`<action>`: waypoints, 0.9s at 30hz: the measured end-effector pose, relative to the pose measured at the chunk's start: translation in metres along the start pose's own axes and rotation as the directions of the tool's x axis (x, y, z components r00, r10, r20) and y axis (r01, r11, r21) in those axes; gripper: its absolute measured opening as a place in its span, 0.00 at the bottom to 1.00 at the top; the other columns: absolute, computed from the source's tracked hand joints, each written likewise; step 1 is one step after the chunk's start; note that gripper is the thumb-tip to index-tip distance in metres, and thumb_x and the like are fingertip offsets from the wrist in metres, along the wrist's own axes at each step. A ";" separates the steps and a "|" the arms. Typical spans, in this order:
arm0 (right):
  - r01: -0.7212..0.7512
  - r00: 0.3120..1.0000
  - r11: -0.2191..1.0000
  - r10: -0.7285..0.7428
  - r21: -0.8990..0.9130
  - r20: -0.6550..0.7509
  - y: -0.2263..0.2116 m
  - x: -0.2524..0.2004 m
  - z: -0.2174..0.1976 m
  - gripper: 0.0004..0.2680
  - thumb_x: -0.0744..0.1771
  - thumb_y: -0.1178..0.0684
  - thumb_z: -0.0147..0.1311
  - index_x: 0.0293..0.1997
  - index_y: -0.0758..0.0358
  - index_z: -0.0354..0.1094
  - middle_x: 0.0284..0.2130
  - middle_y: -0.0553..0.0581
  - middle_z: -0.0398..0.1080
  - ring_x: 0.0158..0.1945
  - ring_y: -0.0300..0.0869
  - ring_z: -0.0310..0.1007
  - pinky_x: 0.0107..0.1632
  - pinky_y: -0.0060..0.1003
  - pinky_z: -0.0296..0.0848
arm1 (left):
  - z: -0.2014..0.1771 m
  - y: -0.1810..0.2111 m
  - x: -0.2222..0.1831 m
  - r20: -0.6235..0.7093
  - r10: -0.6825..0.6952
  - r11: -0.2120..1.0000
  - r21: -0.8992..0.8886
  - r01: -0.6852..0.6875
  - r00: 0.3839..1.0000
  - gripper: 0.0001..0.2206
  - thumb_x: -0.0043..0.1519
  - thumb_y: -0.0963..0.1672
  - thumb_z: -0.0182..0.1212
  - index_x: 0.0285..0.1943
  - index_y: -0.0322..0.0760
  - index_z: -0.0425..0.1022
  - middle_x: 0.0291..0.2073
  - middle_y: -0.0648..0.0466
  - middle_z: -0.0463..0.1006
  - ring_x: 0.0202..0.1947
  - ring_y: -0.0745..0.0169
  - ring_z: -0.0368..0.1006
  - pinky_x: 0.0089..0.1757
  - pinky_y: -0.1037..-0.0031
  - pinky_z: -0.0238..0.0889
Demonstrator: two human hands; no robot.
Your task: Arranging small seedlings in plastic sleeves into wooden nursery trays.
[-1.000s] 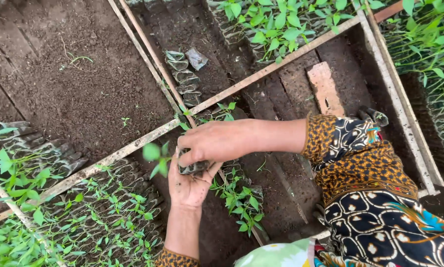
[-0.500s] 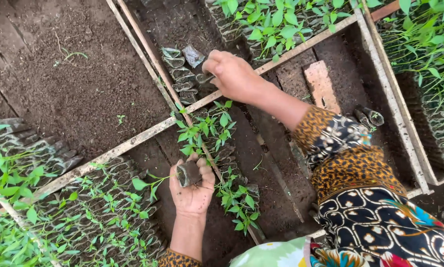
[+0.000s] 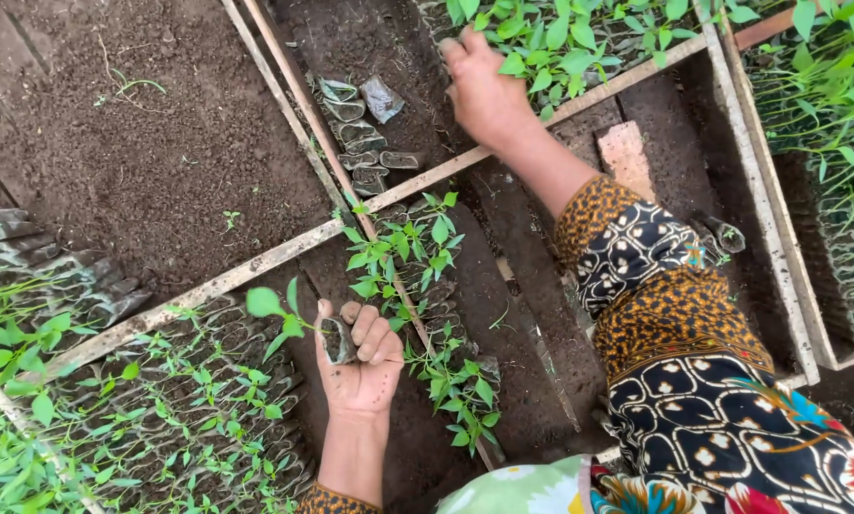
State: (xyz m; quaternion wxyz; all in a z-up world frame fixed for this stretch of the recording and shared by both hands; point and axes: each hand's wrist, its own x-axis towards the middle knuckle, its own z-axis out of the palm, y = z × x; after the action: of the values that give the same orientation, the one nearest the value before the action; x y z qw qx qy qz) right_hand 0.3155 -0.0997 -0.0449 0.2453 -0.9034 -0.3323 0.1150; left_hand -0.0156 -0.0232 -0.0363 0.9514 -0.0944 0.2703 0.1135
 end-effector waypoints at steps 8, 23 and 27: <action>0.069 0.997 0.901 -0.080 -0.429 -0.006 0.033 0.023 0.019 0.23 0.55 0.77 0.50 0.54 0.67 0.62 0.51 0.70 0.59 0.24 0.55 0.72 0.16 0.50 0.72 | 0.009 0.002 0.004 -0.162 0.076 0.995 -0.049 -0.085 0.984 0.14 0.64 0.49 0.60 0.29 0.41 0.67 0.18 0.59 0.59 0.21 0.67 0.56 0.27 0.76 0.53; 0.266 0.959 0.945 -0.279 -0.191 -0.046 -0.003 -0.028 -0.019 0.08 0.70 0.69 0.43 0.46 0.61 0.64 0.36 0.59 0.55 0.27 0.43 0.61 0.16 0.28 0.66 | 0.046 0.000 0.006 -0.359 0.106 0.987 -0.077 -0.143 0.927 0.11 0.55 0.42 0.59 0.44 0.30 0.70 0.55 0.32 0.71 0.65 0.30 0.65 0.63 0.39 0.54; 0.373 0.843 0.913 -0.409 0.168 0.350 -0.086 -0.070 -0.086 0.15 0.65 0.59 0.34 0.45 0.49 0.72 0.41 0.55 0.62 0.35 0.40 0.69 0.24 0.28 0.61 | 0.054 -0.001 0.019 -0.152 0.107 0.994 0.054 -0.100 0.982 0.16 0.55 0.44 0.60 0.50 0.30 0.70 0.58 0.30 0.70 0.65 0.28 0.63 0.62 0.33 0.50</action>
State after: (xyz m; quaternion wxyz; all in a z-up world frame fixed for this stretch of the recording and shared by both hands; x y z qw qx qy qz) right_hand 0.2480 -0.1204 0.0767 0.2368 -0.7649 -0.5446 0.2495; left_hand 0.0270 -0.0082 -0.0016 0.9222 -0.0669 0.3505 0.1489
